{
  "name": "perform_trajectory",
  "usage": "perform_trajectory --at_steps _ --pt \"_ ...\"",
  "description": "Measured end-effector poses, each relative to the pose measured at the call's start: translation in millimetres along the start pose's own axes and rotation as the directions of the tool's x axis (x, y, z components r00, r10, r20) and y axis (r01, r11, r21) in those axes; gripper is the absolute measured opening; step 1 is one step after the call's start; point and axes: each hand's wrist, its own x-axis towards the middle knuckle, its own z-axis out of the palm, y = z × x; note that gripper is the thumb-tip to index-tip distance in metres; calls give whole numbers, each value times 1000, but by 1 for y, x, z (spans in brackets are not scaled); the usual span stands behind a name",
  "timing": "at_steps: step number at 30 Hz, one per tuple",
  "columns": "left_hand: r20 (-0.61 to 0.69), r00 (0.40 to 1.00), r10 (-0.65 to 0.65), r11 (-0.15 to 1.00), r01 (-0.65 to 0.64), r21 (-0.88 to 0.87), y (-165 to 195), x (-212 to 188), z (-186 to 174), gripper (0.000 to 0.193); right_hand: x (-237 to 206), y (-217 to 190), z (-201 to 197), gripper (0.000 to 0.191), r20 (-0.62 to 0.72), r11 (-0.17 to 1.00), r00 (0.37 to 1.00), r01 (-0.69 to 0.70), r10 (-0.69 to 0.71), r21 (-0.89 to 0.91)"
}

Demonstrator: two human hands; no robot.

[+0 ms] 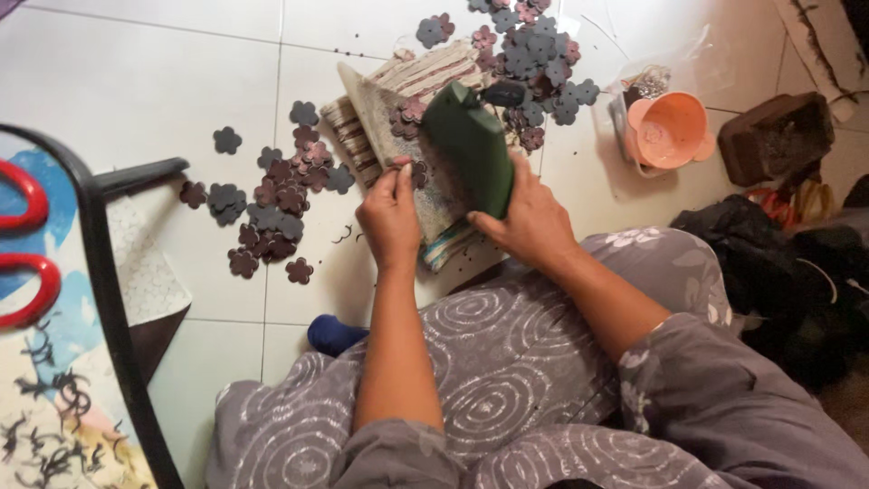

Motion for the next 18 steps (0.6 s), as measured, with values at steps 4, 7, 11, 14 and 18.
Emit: perform_trajectory --at_steps 4,7,11,14,18 --pt "-69 998 6 986 -17 -165 22 3 -6 16 1 -9 -5 84 -214 980 960 154 -179 -130" --pt "-17 997 76 935 -77 -347 41 3 -4 15 5 -14 -16 43 -446 915 808 398 -384 -67" --pt "117 978 175 951 -137 -279 58 -7 -3 14 18 -17 -18 20 -343 858 920 324 -189 398" --pt "149 980 129 901 -53 -430 60 -13 1 18 25 -10 -12 16 -181 783 983 134 -28 608" --pt "149 987 -58 710 145 -689 50 -10 14 19 26 5 -5 15 30 582 999 -34 16 813"
